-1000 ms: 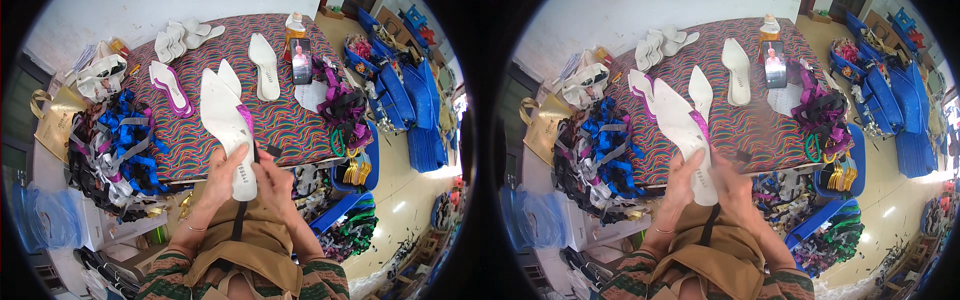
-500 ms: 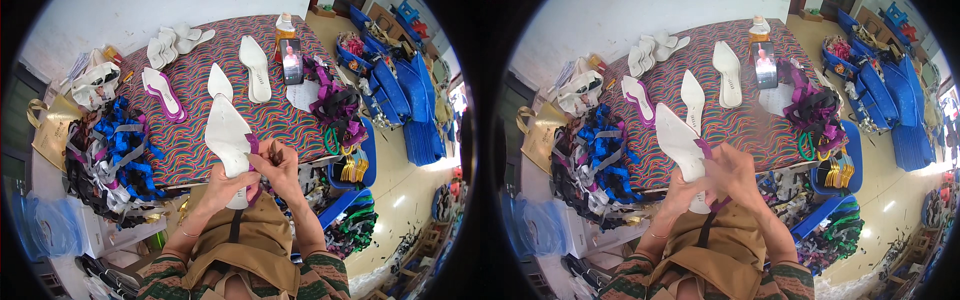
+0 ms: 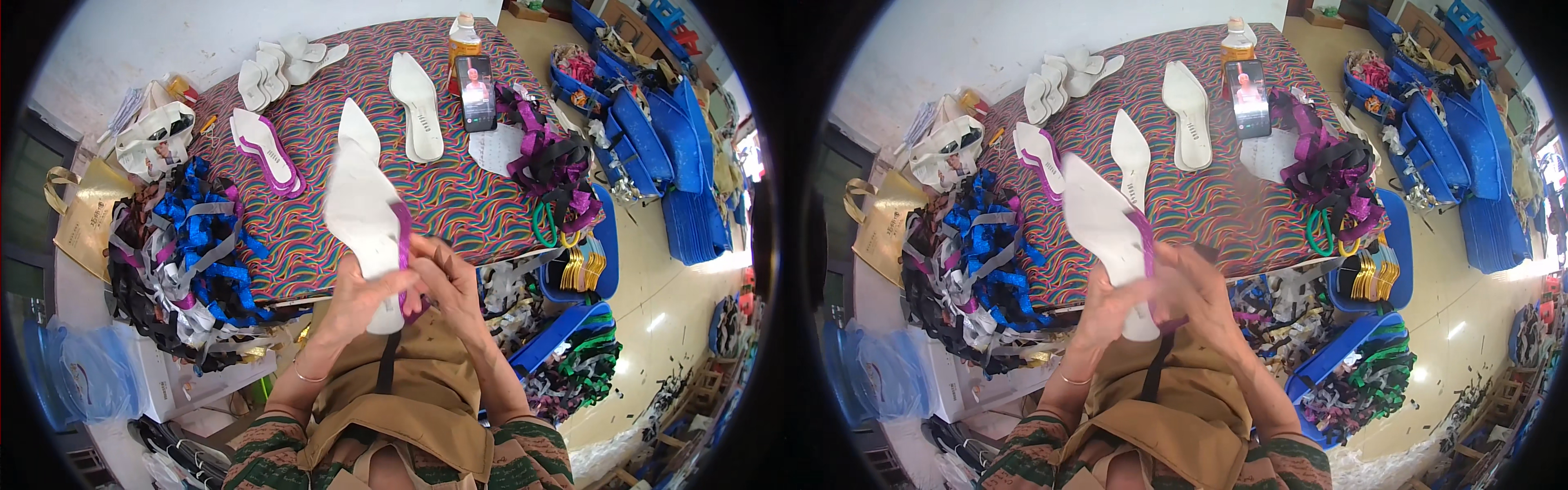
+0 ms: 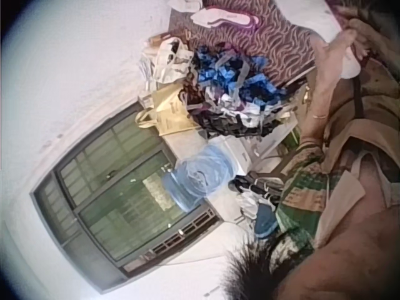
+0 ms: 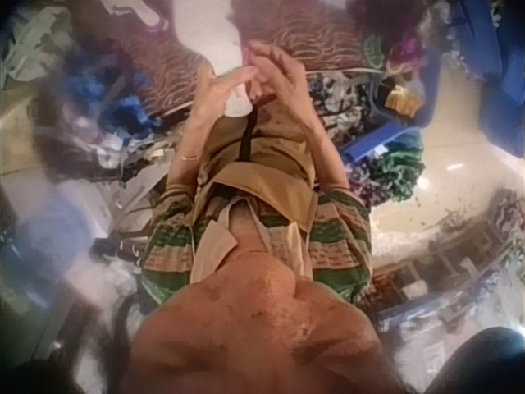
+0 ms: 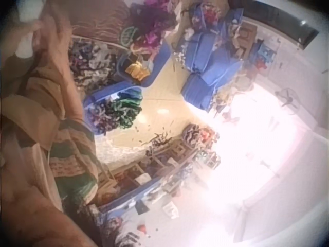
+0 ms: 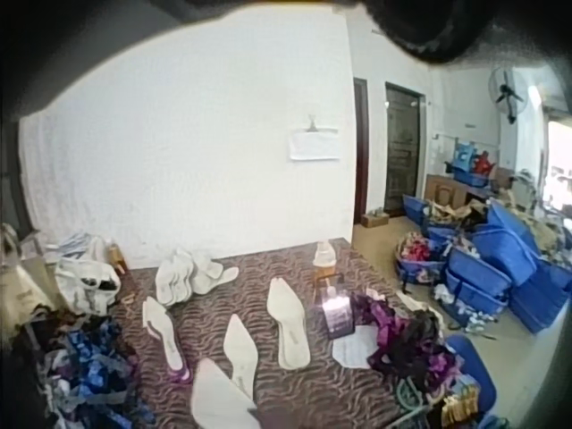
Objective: The person wraps purple and black ribbons around the edges of white slipper soles. They pick up a sole, wrap the ribbon around the perimeter, and place the finished item on the table. The process is repeated for multiple soles.
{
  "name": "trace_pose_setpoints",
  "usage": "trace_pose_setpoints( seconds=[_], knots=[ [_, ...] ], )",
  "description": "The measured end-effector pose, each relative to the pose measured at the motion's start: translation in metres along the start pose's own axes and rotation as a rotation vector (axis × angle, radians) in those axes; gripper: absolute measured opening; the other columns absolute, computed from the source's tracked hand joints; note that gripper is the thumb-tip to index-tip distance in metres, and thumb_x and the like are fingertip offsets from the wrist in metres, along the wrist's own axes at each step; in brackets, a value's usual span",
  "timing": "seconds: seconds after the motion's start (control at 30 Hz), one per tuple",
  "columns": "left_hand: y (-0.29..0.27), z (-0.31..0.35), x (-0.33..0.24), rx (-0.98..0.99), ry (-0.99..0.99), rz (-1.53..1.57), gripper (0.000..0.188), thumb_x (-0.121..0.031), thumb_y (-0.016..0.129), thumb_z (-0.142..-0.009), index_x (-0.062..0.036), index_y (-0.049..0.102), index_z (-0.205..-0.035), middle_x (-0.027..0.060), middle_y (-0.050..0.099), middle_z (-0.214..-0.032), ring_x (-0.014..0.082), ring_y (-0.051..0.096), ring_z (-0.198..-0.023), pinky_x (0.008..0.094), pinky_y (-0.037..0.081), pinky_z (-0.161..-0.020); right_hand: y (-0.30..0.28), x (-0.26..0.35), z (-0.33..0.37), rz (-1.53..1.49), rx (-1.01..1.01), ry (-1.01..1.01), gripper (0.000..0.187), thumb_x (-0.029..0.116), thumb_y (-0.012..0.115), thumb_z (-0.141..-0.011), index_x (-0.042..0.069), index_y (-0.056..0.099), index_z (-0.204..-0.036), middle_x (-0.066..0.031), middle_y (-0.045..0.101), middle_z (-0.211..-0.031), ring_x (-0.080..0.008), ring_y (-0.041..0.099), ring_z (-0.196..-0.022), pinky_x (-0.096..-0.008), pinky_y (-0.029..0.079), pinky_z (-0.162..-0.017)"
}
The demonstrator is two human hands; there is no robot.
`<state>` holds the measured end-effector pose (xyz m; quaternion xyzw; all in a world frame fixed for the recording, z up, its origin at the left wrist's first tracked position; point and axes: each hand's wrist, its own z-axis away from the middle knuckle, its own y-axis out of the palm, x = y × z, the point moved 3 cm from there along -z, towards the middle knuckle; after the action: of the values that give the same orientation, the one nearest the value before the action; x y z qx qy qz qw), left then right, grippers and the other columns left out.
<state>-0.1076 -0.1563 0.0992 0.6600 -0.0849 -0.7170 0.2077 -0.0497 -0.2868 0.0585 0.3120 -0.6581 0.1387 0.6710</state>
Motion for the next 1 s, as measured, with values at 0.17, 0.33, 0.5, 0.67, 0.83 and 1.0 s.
trace_pose_setpoints(
  seconds=[0.17,0.33,0.5,0.67,0.83,1.0],
  knots=[
    [-0.018,-0.016,-0.016,-0.184,0.046,0.159,0.021,-0.007,0.062,-0.089,0.0005,0.057,-0.108,0.0171,0.065,-0.072,0.0252,0.065,-0.057,0.0344,0.052,-0.05,0.006,-0.001,0.031,0.485,0.242,0.06,0.041,0.003,0.068,-0.086,-0.002,0.057,-0.125,-0.0098,0.066,-0.095,-0.0106,0.058,-0.081,-0.0254,0.048,-0.07],
    [-0.017,-0.02,-0.02,-0.173,0.069,0.216,0.019,-0.011,0.063,-0.09,-0.0007,0.057,-0.105,0.0179,0.063,-0.067,0.0267,0.064,-0.056,0.0345,0.053,-0.052,0.019,0.01,0.031,0.359,0.057,0.074,0.023,0.003,0.067,-0.086,-0.002,0.066,-0.109,-0.0104,0.066,-0.079,-0.01,0.056,-0.066,-0.0272,0.047,-0.062],
    [-0.024,-0.017,-0.021,-0.183,0.111,0.185,0.02,-0.013,0.063,-0.091,0.0001,0.058,-0.105,0.0168,0.066,-0.073,0.0271,0.067,-0.061,0.0341,0.055,-0.054,-0.003,0.004,0.026,0.511,0.141,-0.04,0.018,0.001,0.065,-0.086,-0.002,0.067,-0.104,-0.0078,0.065,-0.071,-0.0097,0.06,-0.062,-0.0283,0.048,-0.059],
    [-0.032,-0.018,-0.019,-0.257,0.146,0.334,0.018,-0.016,0.061,-0.094,-0.0026,0.058,-0.105,0.0126,0.065,-0.071,0.0249,0.065,-0.059,0.0353,0.053,-0.055,0.009,0.013,0.04,0.795,0.095,-0.394,0.018,0.0,0.066,-0.083,0.0,0.066,-0.101,-0.011,0.054,-0.064,-0.0252,0.055,-0.051,-0.0327,0.045,-0.05],
    [-0.031,-0.022,-0.011,-0.088,0.146,0.683,0.016,-0.023,0.05,-0.101,-0.0078,0.057,-0.102,0.0015,0.054,-0.069,0.0142,0.05,-0.052,0.0317,0.042,-0.05,0.024,0.01,0.05,0.581,-0.023,-0.373,0.028,-0.003,0.067,-0.081,0.001,0.064,-0.108,-0.0125,0.061,-0.068,-0.026,0.059,-0.053,-0.034,0.046,-0.05],
    [-0.025,-0.024,-0.001,-0.058,0.174,0.77,0.018,-0.025,0.049,-0.102,-0.0094,0.056,-0.099,0.0007,0.053,-0.071,0.0139,0.05,-0.057,0.0327,0.043,-0.055,0.03,0.015,0.041,0.455,-0.136,-0.201,0.018,0.002,0.071,-0.083,0.0,0.065,-0.099,-0.0102,0.057,-0.064,-0.0177,0.052,-0.049,-0.03,0.043,-0.048]
  ],
)
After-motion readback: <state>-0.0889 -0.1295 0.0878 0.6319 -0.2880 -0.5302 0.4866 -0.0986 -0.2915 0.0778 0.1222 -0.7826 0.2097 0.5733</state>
